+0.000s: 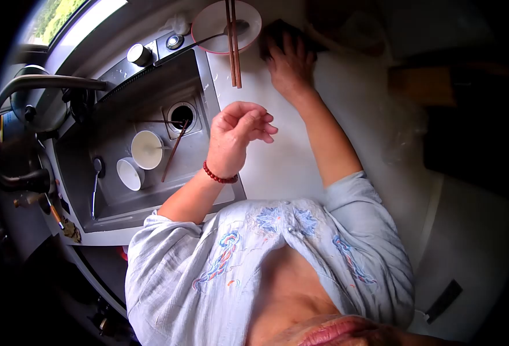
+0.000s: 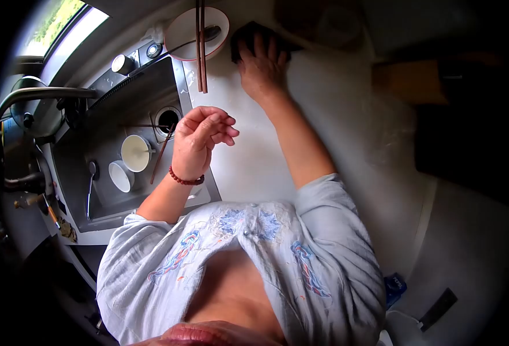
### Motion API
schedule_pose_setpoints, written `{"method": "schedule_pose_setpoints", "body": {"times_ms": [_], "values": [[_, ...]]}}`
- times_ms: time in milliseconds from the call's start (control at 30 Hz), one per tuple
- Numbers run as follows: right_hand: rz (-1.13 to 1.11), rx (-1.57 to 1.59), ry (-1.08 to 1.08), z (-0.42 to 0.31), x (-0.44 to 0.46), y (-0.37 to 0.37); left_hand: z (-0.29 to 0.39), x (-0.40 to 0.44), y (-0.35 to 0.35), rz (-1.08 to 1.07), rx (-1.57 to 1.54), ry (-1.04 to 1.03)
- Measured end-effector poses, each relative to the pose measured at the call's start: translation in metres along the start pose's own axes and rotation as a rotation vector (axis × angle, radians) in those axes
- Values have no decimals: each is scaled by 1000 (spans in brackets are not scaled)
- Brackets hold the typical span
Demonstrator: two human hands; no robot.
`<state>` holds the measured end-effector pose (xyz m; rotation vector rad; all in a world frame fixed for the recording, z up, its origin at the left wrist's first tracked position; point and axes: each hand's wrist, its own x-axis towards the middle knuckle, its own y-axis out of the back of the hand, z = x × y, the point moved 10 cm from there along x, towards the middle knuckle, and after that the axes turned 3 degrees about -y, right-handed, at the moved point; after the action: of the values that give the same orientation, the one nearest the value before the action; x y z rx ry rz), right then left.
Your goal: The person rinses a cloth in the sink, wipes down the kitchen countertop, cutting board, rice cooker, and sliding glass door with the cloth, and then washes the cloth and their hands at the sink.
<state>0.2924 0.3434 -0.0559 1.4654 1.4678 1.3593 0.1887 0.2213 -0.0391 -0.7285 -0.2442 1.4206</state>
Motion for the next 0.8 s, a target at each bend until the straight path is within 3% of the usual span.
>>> {"method": "schedule_pose_setpoints", "body": {"times_ms": [167,367,433,500,700,800], "values": [[-88,61,158,-19,-58,11,14,27,68,282,-114,-103],[-54,200,206,-29,-103,29,30,104,68,161,-153,-144],[47,416,158,-20,-94,38,30,119,68,162,-116,-144],[58,404,160,-18,-79,39,30,127,83,301,-121,-153],[344,379,127,-4,19,19,42,125,84,290,-108,-126],[431,426,35,3,57,-2,40,121,95,234,-112,4]]}}
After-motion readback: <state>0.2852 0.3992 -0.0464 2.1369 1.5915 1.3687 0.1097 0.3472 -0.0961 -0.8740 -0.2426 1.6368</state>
